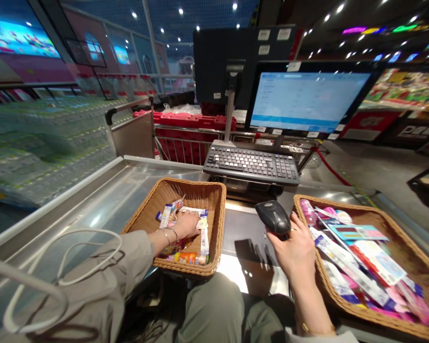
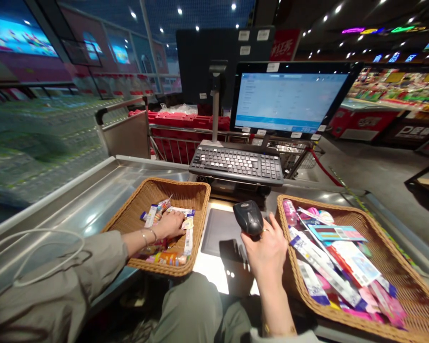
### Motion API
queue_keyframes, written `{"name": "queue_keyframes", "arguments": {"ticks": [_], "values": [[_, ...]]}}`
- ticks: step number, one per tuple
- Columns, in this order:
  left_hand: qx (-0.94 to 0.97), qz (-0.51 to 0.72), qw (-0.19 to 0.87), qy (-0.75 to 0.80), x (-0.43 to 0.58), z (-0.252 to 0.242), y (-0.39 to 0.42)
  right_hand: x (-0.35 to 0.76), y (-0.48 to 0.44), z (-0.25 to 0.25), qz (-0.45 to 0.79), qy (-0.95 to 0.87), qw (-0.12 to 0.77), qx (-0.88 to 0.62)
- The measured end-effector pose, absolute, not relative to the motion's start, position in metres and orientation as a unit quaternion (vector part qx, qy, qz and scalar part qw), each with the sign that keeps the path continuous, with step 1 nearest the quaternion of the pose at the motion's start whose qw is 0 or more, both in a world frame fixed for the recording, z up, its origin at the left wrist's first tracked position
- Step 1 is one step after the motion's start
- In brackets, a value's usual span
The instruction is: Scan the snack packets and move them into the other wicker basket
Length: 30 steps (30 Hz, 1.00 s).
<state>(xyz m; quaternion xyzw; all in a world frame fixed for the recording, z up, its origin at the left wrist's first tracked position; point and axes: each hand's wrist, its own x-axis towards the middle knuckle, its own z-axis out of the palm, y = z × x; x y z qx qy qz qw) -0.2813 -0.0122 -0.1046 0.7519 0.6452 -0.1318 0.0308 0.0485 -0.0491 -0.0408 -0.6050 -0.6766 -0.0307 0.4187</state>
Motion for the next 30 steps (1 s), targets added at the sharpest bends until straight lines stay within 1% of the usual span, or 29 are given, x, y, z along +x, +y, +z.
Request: {"name": "queue_keyframes", "arguments": {"ticks": [11,20,25,30], "values": [[0.755,-0.136,0.035,0.64,-0.293,-0.104,-0.01,0.052,-0.051,-0.041,-0.032,-0.673,0.42,-0.608],[0.789,-0.117,0.014,0.603,-0.295,-0.106,-0.014,0.06,-0.053,-0.042,-0.033,-0.682,0.42,-0.597],[0.791,-0.086,0.006,0.605,-0.295,-0.104,-0.008,0.064,-0.056,-0.041,-0.032,-0.675,0.423,-0.604],[0.798,-0.017,0.004,0.602,-0.303,-0.086,-0.001,0.062,-0.057,-0.034,-0.027,-0.665,0.43,-0.61]]}}
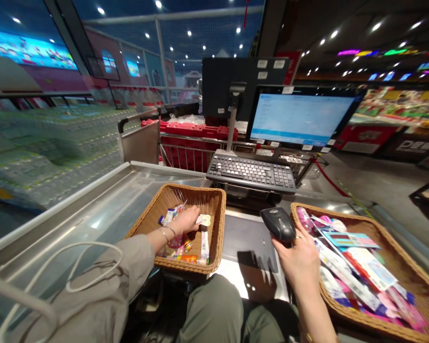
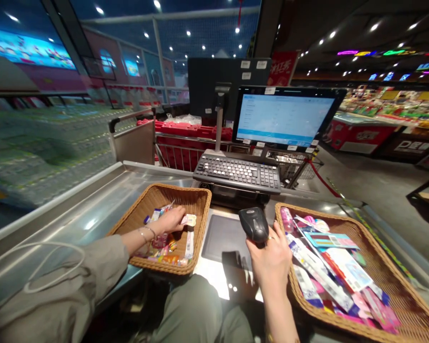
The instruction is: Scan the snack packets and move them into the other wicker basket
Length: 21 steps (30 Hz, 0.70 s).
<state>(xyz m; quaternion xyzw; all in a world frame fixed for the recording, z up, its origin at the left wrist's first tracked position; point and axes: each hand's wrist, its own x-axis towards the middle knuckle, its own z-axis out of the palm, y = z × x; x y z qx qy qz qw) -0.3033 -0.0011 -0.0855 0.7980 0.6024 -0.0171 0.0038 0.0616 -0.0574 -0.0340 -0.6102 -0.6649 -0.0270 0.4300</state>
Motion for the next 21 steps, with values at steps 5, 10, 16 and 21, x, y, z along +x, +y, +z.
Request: {"name": "queue_keyframes", "arguments": {"ticks": [5,10,16,21], "values": [[0.802,0.05,-0.009,0.595,-0.305,-0.059,-0.002,0.059,-0.059,-0.03,-0.022,-0.656,0.44,-0.613],[0.8,0.146,-0.048,0.58,-0.297,-0.038,-0.007,0.058,-0.059,-0.032,-0.028,-0.671,0.443,-0.594],[0.797,0.251,-0.129,0.535,-0.27,-0.019,-0.011,0.055,-0.061,-0.026,-0.032,-0.68,0.45,-0.578],[0.804,0.305,-0.199,0.471,-0.242,-0.006,-0.011,0.051,-0.066,-0.017,-0.04,-0.672,0.45,-0.587]]}}
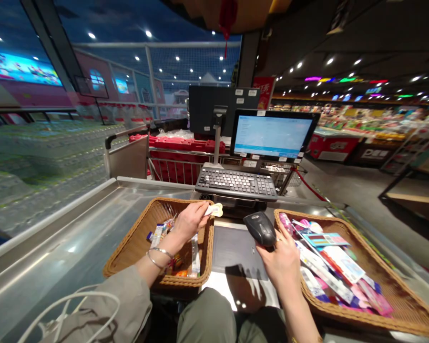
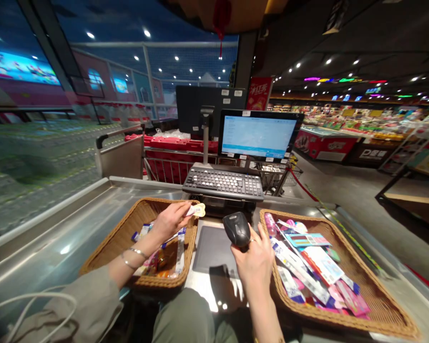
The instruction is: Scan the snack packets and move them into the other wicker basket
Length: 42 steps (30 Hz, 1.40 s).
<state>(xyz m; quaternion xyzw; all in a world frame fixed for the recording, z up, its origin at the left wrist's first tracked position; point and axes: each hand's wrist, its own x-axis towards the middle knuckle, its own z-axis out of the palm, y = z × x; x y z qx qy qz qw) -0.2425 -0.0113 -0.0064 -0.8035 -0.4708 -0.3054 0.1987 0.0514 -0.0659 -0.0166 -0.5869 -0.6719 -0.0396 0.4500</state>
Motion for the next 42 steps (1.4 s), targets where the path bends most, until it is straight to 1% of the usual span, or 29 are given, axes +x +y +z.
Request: {"name": "queue_keyframes", "arguments": {"ticks": [3,11,17,24,28,33,42], "values": [[-0.805,-0.322,0.236,-0.438,-0.227,-0.001,-0.011,0.051,-0.069,-0.013,-0.043,-0.681,0.44,-0.584],[-0.805,-0.35,0.273,-0.395,-0.189,0.004,-0.006,0.049,-0.075,-0.006,-0.079,-0.697,0.415,-0.579],[-0.807,-0.353,0.276,-0.384,-0.173,0.002,-0.002,0.05,-0.077,-0.004,-0.109,-0.697,0.405,-0.581],[-0.808,-0.363,0.274,-0.374,-0.165,0.002,0.0,0.048,-0.08,0.0,-0.102,-0.701,0.404,-0.579],[-0.803,-0.368,0.292,-0.367,-0.164,0.002,0.0,0.048,-0.08,-0.001,-0.105,-0.7,0.398,-0.583],[-0.806,-0.373,0.268,-0.373,-0.163,0.0,0.002,0.048,-0.08,-0.003,-0.099,-0.707,0.385,-0.585],[-0.805,-0.371,0.274,-0.374,-0.159,0.001,0.002,0.048,-0.083,0.0,-0.113,-0.704,0.4,-0.576]]}}
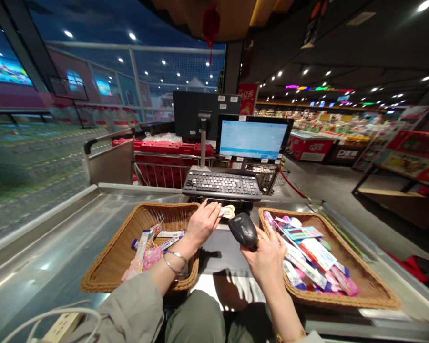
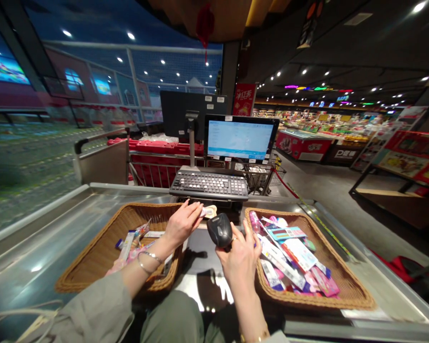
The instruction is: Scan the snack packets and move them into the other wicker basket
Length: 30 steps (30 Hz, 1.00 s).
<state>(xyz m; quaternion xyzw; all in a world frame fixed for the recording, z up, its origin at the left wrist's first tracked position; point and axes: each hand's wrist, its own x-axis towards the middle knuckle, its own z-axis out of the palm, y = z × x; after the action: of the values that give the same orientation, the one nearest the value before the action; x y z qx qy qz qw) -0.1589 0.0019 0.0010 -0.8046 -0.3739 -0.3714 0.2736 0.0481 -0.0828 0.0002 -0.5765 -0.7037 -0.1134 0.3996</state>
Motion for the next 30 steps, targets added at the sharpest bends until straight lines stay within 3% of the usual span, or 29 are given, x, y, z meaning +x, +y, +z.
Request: {"name": "queue_keyframes", "arguments": {"ticks": [30], "values": [[-0.8,-0.371,0.307,-0.358,-0.1485,0.0083,0.0033,0.0555,-0.0878,0.0007,-0.122,-0.696,0.404,-0.581]]}}
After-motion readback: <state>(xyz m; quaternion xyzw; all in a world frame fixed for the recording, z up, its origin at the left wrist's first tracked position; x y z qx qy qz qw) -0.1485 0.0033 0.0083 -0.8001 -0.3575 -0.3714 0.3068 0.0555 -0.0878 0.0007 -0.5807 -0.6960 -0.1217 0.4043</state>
